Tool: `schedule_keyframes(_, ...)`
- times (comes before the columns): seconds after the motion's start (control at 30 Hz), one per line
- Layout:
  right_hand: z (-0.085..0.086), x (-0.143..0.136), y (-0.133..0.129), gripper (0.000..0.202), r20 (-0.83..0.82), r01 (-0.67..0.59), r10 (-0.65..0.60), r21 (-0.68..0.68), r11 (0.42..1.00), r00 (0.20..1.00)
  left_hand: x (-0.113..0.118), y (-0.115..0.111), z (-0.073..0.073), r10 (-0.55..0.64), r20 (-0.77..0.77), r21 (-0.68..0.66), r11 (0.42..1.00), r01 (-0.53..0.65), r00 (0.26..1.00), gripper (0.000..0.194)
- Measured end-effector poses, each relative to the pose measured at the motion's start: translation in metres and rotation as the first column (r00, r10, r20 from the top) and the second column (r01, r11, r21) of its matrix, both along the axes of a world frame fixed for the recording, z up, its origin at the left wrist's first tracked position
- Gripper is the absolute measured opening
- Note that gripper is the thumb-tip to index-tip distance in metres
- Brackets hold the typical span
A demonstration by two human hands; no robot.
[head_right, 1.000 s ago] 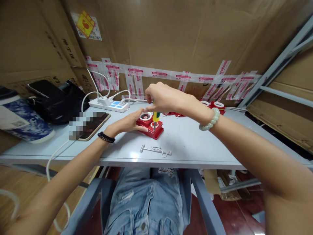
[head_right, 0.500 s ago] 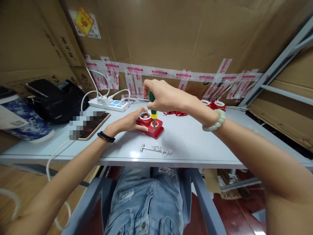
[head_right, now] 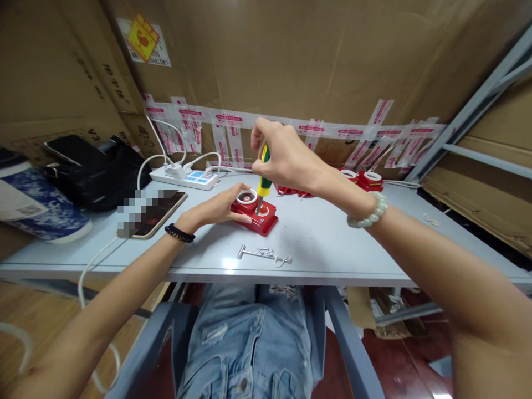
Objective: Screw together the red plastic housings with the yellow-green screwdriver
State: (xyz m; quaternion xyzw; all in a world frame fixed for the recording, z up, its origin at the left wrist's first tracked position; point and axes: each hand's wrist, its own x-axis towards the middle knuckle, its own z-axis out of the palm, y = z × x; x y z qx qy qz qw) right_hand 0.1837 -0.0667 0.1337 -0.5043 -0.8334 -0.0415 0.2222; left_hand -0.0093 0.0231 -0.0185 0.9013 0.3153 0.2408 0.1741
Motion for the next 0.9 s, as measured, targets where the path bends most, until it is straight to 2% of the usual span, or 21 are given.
schedule_keyframes(0.1, 0.005, -0.001, -0.004, 0.023, 0.034, 0.031, -0.032, 0.045, 0.998, 0.999, 0.0, -0.001, 0.0, 0.004, 0.0, 0.004, 1.0, -0.004, 1.0, 0.071)
schedule_keyframes(0.17, 0.0, -0.003, -0.002, 0.015, 0.094, 0.048, -0.049, 0.02, 0.999, 0.994, 0.0, 0.0, 0.0, -0.002, 0.002, 0.005, 1.0, 0.002, 1.0, 0.071)
schedule_keyframes(0.2, -0.006, -0.003, 0.001, 0.014, 0.13, 0.056, -0.053, -0.015, 0.998, 0.99, 0.001, 0.0, 0.0, -0.009, 0.003, 0.003, 1.0, 0.009, 1.0, 0.071)
schedule_keyframes(0.27, -0.022, -0.004, 0.008, 0.022, 0.246, 0.088, -0.044, -0.171, 0.981, 0.968, 0.0, -0.001, 0.0, -0.027, 0.007, 0.001, 1.0, 0.027, 1.0, 0.07)
schedule_keyframes(0.3, -0.031, -0.003, 0.012, 0.029, 0.302, 0.131, -0.048, -0.262, 0.956, 0.952, 0.0, -0.001, 0.001, -0.033, 0.011, 0.001, 0.999, 0.033, 0.999, 0.069)
schedule_keyframes(0.37, -0.048, -0.003, 0.017, 0.039, 0.357, 0.237, -0.072, -0.442, 0.865, 0.931, 0.0, -0.002, 0.001, -0.036, 0.02, 0.003, 0.999, 0.036, 0.999, 0.066)
schedule_keyframes(0.43, -0.06, -0.004, 0.02, 0.04, 0.36, 0.243, -0.046, -0.526, 0.815, 0.932, -0.001, -0.002, 0.001, -0.029, 0.025, 0.004, 1.0, 0.029, 0.999, 0.065)
schedule_keyframes(0.57, -0.069, -0.007, 0.019, 0.031, 0.331, 0.185, 0.026, -0.59, 0.786, 0.943, -0.001, -0.001, 0.001, -0.021, 0.012, 0.012, 1.0, 0.02, 1.0, 0.066)
schedule_keyframes(0.73, -0.071, -0.011, 0.017, 0.021, 0.343, 0.163, 0.059, -0.583, 0.796, 0.938, -0.001, 0.0, 0.001, -0.034, 0.012, 0.02, 0.999, 0.034, 0.999, 0.067)
schedule_keyframes(0.9, -0.061, -0.011, 0.013, 0.014, 0.398, 0.122, 0.072, -0.442, 0.889, 0.915, 0.0, -0.002, 0.002, -0.046, 0.021, 0.026, 0.999, 0.046, 0.999, 0.064)
